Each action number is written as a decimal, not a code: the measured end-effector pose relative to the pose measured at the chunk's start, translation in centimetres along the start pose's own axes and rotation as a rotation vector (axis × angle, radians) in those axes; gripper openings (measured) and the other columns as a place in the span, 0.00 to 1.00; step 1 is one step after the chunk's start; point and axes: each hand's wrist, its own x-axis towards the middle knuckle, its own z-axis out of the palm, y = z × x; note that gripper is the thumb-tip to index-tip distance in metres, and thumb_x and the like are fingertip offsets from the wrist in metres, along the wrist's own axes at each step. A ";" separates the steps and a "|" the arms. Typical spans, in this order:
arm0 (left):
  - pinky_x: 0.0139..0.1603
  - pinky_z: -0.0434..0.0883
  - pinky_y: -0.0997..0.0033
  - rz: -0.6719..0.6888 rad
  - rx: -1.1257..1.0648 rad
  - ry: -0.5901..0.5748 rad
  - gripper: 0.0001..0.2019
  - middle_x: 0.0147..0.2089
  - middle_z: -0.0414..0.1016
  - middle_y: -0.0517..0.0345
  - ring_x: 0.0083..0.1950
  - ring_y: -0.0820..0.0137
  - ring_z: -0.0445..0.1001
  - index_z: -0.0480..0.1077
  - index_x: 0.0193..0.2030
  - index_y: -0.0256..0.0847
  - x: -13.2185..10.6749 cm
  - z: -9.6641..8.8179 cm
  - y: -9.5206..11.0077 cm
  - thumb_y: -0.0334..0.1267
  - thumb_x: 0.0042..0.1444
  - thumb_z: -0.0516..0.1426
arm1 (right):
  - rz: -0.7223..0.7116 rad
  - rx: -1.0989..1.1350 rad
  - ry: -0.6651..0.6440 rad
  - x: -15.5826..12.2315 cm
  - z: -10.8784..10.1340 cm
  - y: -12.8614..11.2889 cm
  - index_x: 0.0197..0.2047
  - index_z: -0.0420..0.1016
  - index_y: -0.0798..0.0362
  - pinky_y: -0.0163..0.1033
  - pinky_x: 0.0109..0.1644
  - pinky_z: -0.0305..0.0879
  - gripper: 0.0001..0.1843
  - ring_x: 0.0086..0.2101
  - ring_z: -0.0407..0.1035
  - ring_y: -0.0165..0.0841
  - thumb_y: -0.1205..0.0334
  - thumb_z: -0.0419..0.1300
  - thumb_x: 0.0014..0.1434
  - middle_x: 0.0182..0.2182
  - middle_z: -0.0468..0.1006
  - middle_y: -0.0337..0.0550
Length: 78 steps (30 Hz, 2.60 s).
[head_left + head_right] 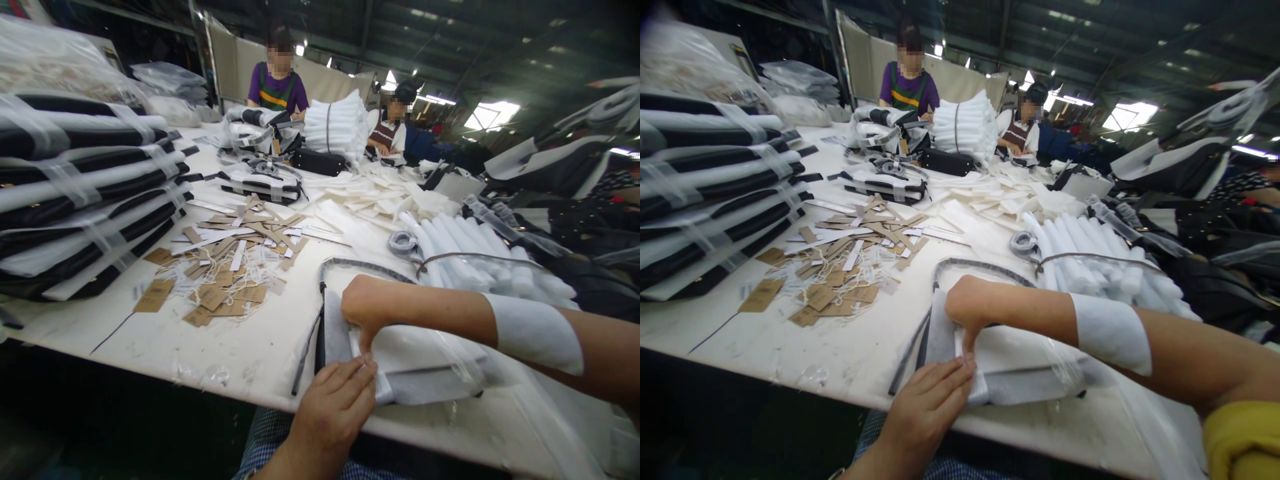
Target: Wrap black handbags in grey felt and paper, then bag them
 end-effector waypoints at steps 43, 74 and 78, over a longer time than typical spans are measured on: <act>0.50 0.76 0.68 0.059 0.090 -0.056 0.14 0.55 0.79 0.56 0.56 0.65 0.77 0.74 0.51 0.37 0.4 0.0 -0.3 0.31 0.69 0.47 | 0.101 1.412 0.432 0.5 9.9 4.6 0.54 0.78 0.55 0.36 0.44 0.64 0.37 0.38 0.72 0.35 0.47 0.72 0.42 0.38 0.81 0.41; 0.71 0.56 0.55 -1.013 -0.742 0.158 0.44 0.73 0.56 0.46 0.72 0.56 0.56 0.46 0.74 0.46 4.3 -2.1 -2.9 0.49 0.57 0.63 | 1.045 1.298 1.129 -15.5 21.2 -6.5 0.64 0.67 0.54 0.52 0.59 0.69 0.39 0.56 0.70 0.51 0.37 0.58 0.58 0.60 0.72 0.54; 0.71 0.55 0.55 -0.786 -0.658 0.409 0.36 0.72 0.58 0.54 0.73 0.57 0.55 0.48 0.74 0.54 5.8 -5.7 -2.2 0.53 0.63 0.57 | 0.776 1.479 1.490 -14.2 20.4 -6.2 0.70 0.53 0.48 0.51 0.63 0.65 0.45 0.61 0.64 0.46 0.40 0.62 0.56 0.64 0.67 0.51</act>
